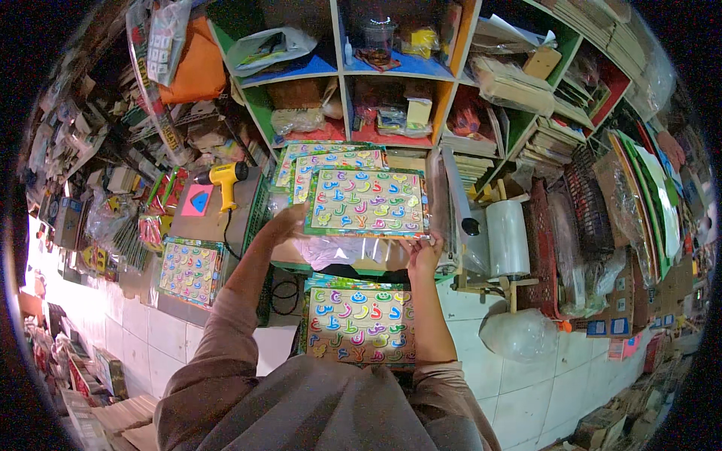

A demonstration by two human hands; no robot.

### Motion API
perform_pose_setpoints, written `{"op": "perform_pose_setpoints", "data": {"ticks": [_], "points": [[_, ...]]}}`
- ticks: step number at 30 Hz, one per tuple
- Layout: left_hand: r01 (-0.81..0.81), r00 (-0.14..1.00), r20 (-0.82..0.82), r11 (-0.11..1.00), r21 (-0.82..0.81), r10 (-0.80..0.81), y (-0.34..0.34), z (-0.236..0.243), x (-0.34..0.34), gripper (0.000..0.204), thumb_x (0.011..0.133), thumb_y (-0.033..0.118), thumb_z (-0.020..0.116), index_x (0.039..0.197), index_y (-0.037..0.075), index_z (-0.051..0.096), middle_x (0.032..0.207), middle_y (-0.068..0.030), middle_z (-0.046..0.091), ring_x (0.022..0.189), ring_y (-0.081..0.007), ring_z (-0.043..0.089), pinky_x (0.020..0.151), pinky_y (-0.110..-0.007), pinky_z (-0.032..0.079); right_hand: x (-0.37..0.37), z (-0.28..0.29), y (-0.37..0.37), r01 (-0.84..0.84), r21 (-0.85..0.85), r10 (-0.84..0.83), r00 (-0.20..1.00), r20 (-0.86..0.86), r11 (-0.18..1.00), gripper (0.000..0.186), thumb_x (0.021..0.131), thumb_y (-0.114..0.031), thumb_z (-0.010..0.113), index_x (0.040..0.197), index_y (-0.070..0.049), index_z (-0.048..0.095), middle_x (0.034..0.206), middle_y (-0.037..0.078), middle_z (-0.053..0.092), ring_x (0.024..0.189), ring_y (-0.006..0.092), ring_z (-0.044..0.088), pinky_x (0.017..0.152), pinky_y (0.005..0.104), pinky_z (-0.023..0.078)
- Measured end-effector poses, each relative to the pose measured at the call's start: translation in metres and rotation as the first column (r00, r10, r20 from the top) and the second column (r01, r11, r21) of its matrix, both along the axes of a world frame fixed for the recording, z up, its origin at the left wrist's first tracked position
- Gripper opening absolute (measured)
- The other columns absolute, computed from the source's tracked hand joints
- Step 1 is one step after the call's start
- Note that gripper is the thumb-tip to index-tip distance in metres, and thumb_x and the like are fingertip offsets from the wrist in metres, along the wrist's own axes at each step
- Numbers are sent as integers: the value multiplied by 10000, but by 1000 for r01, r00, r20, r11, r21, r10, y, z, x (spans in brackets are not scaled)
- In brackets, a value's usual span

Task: The recorder is placing printed educational cards into plastic sleeves and wiping them clean with a cloth.

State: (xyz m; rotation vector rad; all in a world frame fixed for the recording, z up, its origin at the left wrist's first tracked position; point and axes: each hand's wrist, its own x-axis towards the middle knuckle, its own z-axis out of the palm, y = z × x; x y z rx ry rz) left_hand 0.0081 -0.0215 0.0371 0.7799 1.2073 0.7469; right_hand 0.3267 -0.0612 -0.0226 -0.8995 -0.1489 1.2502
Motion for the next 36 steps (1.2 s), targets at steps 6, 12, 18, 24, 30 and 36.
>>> {"op": "perform_pose_setpoints", "data": {"ticks": [6,12,18,24,30,36], "points": [[144,989,20,987,65,-146,11,-14,-1,479,770,255,597,1148,10,434,1065,-62,512,947,-161,493,711,-292,468,-5,4,5,34,44,-34,999,14,998,248,829,45,334,1031,-99,335,925,146,504,739,216,563,700,497,517],[-107,947,292,989,-103,133,-8,-5,-7,456,751,-17,554,1158,37,355,1048,-131,528,960,-255,521,774,-336,481,7,15,-8,-18,8,18,1000,5,1000,257,810,40,390,1043,-66,367,876,117,521,706,222,575,651,431,533],[-72,997,-35,997,-23,72,4,-17,-24,623,820,133,523,1327,74,164,1086,-146,522,903,-232,538,740,-335,468,113,-6,-53,-113,-348,361,127,924,930,226,781,-75,533,999,-20,513,836,131,599,692,201,600,587,301,475],[-100,986,134,994,-35,104,25,-23,-9,578,814,16,486,1311,71,196,1069,-88,519,862,-190,551,672,-258,452,141,-29,5,174,-99,40,315,948,980,283,690,-167,645,911,-6,571,830,149,603,784,276,580,702,369,445],[-119,979,160,992,-36,124,50,-46,2,555,817,16,460,1308,109,217,1110,-68,486,897,-150,520,653,-230,441,143,-21,20,-181,-237,249,45,967,954,283,669,-139,636,897,13,562,868,189,572,821,362,541,737,382,421],[-59,964,261,998,15,53,58,-44,-1,571,741,-83,379,1281,60,258,1140,-98,467,961,-185,508,750,-273,462,165,-10,3,-218,48,-142,-444,885,975,150,623,-44,582,770,-32,560,805,146,564,840,342,513,680,433,411]]}}
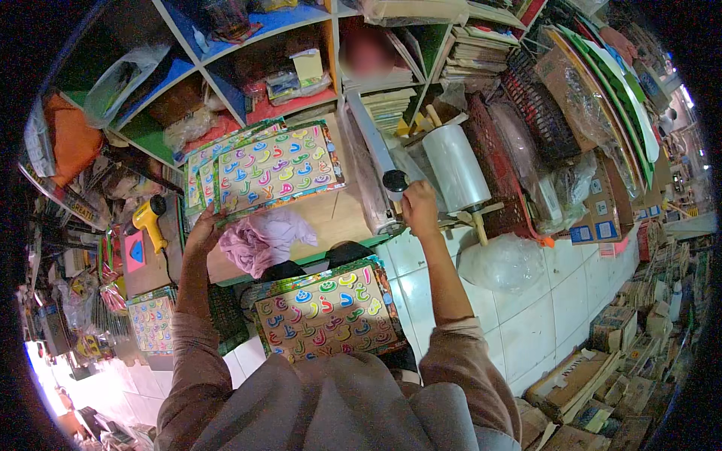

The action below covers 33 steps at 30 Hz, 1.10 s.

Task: The recorder is placing printed educational cards into plastic sleeves and wiping them clean with a cloth.

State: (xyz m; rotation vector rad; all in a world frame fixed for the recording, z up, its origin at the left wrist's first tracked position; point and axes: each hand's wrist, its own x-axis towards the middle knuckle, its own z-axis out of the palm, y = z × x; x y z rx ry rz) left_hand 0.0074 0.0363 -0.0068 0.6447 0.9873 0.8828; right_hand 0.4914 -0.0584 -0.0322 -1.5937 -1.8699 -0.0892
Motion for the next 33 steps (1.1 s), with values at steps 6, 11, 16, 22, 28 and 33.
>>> {"op": "perform_pose_setpoints", "data": {"ticks": [6,11,16,22,28,33], "points": [[90,990,-115,996,20,-88,-6,16,22,552,760,-72,384,1282,48,248,1138,-97,467,989,-200,502,819,-290,454,23,2,-13,51,-470,-10,996,89,881,147,644,-40,556,792,-40,564,828,133,572,897,316,510,771,394,407],[7,997,-81,1000,18,-5,1,11,30,540,775,-85,381,1283,52,262,1153,-90,458,994,-188,493,812,-285,451,22,-29,42,35,-387,-321,629,-708,922,220,735,-213,581,903,-72,587,889,72,593,915,209,519,802,312,386],[1,998,-57,998,60,2,10,-8,33,561,787,-61,419,1298,82,237,1116,-62,490,924,-162,525,793,-270,460,33,-92,54,-77,-614,-367,741,-562,785,407,744,-363,597,1020,-73,527,1010,63,535,947,176,505,810,308,381],[46,995,-89,999,-18,-47,7,-15,35,573,810,18,499,1297,96,207,1054,-58,525,843,-143,560,692,-260,491,74,-117,77,15,-756,-352,891,-287,654,555,757,-413,565,1164,-50,462,1152,92,477,1024,194,476,859,344,375],[16,998,-52,1000,-7,-17,7,-20,54,446,807,28,520,1211,130,363,960,-21,565,739,-94,561,570,-208,476,8,-61,74,-248,-390,-142,656,-741,887,461,772,-383,569,1121,-85,522,1014,67,562,931,158,496,820,286,385],[40,998,-57,997,60,-36,5,-23,53,375,816,28,508,1161,141,412,901,-4,573,680,-84,552,517,-187,452,51,-79,27,-311,-700,-348,696,-628,643,634,710,-503,592,1159,-67,495,1059,105,541,945,185,499,824,290,384]]}}
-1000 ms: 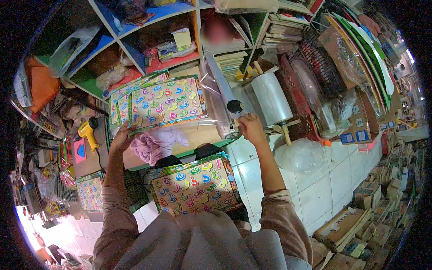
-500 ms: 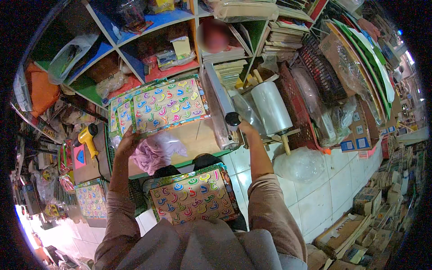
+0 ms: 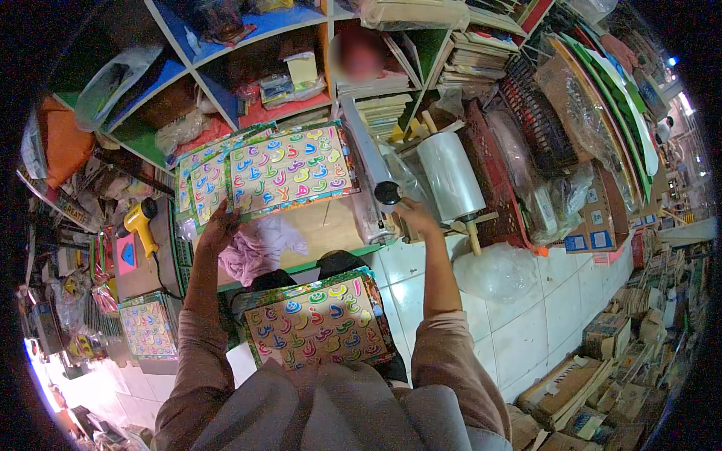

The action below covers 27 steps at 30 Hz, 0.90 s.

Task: The recorder is placing printed educational cards into plastic sleeves and wiping them clean with a cloth.

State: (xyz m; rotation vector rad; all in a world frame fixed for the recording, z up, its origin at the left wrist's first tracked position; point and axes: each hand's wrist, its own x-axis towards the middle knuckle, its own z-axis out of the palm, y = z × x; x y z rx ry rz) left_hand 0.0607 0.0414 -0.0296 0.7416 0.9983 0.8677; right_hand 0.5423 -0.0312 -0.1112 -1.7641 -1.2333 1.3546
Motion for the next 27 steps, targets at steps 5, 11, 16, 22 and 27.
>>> {"op": "perform_pose_setpoints", "data": {"ticks": [5,11,16,22,27], "points": [[-19,999,37,999,-47,21,0,0,5,362,820,31,505,1152,138,406,861,4,564,630,-82,538,480,-189,434,14,-37,-16,334,-487,-308,942,135,807,691,733,-597,485,1143,-40,479,1046,118,539,924,230,502,797,335,382],[-53,998,29,996,-68,55,-1,6,7,415,821,37,505,1198,124,353,870,-8,558,631,-76,536,495,-181,446,-22,-21,-6,483,-480,-610,779,-147,732,611,800,-577,369,1082,-56,521,950,72,569,851,203,506,739,366,398],[33,999,-7,998,-44,-34,-2,4,5,441,827,34,492,1225,105,315,944,-27,547,690,-88,555,560,-191,483,-6,-33,-5,427,-540,-622,743,-247,725,656,689,-642,517,984,-57,547,881,77,553,752,221,521,699,378,416],[-36,997,66,997,-69,40,-9,-2,4,445,832,39,482,1234,107,304,972,-30,543,752,-93,561,591,-205,495,-11,-49,38,583,-351,-653,456,-605,732,170,792,-187,561,887,-46,565,838,73,582,771,178,549,653,322,447],[38,990,140,998,-43,-31,-11,-5,4,432,835,33,472,1230,124,322,974,-5,542,743,-83,549,597,-204,489,13,1,34,730,-258,-576,220,-787,632,94,726,24,569,814,-3,548,743,99,556,660,193,556,536,270,457]]}}
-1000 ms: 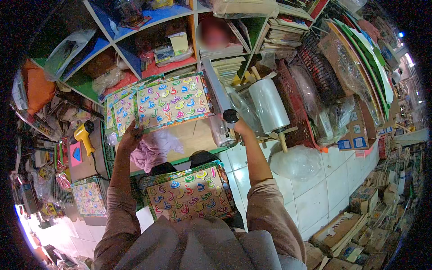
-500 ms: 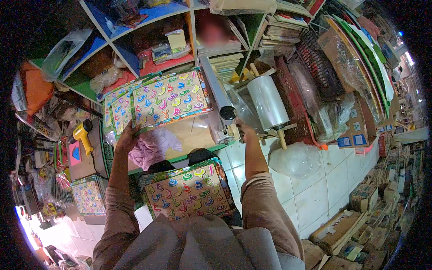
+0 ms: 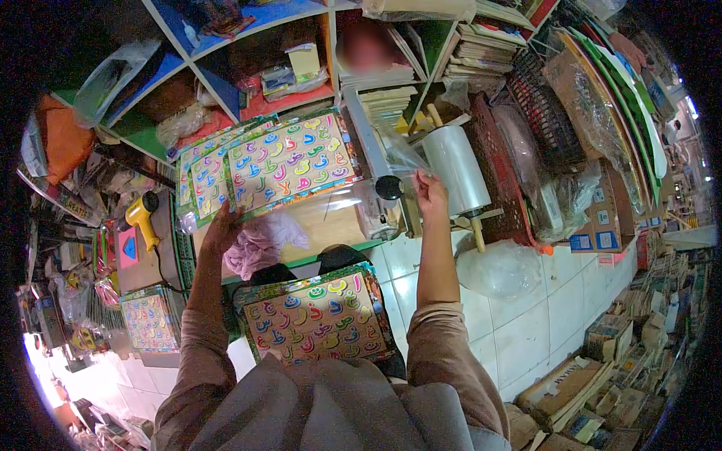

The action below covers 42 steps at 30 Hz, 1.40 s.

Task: The recorder is placing printed educational cards into plastic sleeves and wiping them clean with a cloth.

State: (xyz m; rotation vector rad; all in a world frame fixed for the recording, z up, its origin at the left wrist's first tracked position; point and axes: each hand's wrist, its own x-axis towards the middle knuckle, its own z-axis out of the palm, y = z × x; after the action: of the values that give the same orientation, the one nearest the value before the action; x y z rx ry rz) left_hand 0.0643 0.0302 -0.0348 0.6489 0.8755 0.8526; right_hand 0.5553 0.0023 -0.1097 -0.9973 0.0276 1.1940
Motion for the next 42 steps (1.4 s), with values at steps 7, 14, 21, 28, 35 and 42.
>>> {"op": "perform_pose_setpoints", "data": {"ticks": [7,14,21,28,35,42], "points": [[25,977,-215,994,105,-2,4,-22,10,441,833,37,481,1235,150,339,990,22,541,739,-70,541,583,-189,481,-27,18,-21,294,-460,308,441,843,838,228,742,-25,560,960,-8,495,864,131,561,760,238,563,633,290,471],[115,969,-241,965,235,-57,2,-14,12,431,839,50,478,1236,138,337,999,-5,539,790,-107,558,634,-253,528,-68,2,31,-369,-124,32,-244,969,921,375,816,-127,493,1180,-65,429,1204,167,422,1106,270,408,884,347,364],[-10,1000,-13,1000,24,10,-9,-23,4,280,833,39,471,1110,11,450,975,-53,551,825,-145,564,698,-256,517,-85,0,34,-564,-72,135,71,988,822,356,881,-218,430,1155,9,435,1137,110,499,977,197,502,807,299,415],[-55,998,25,998,20,55,-15,-31,12,319,812,6,473,1129,24,451,1050,-71,527,903,-154,534,774,-264,485,-68,60,34,-509,-451,581,127,804,733,380,867,-270,462,1158,-25,453,1131,118,498,1042,186,459,895,284,334],[-70,995,-68,996,57,74,-12,-28,11,351,807,2,470,1152,60,440,1082,-55,515,971,-168,508,804,-308,475,-74,182,4,-590,-378,600,236,764,713,429,843,-338,474,1112,-5,505,1123,88,510,998,156,478,858,262,353],[-76,997,-8,993,95,77,-11,-33,11,319,814,-3,454,1128,55,458,1098,-72,503,992,-212,499,839,-354,451,-122,148,-22,-417,-395,315,-250,916,819,333,819,-282,498,924,27,562,1123,199,476,967,359,493,821,391,402]]}}
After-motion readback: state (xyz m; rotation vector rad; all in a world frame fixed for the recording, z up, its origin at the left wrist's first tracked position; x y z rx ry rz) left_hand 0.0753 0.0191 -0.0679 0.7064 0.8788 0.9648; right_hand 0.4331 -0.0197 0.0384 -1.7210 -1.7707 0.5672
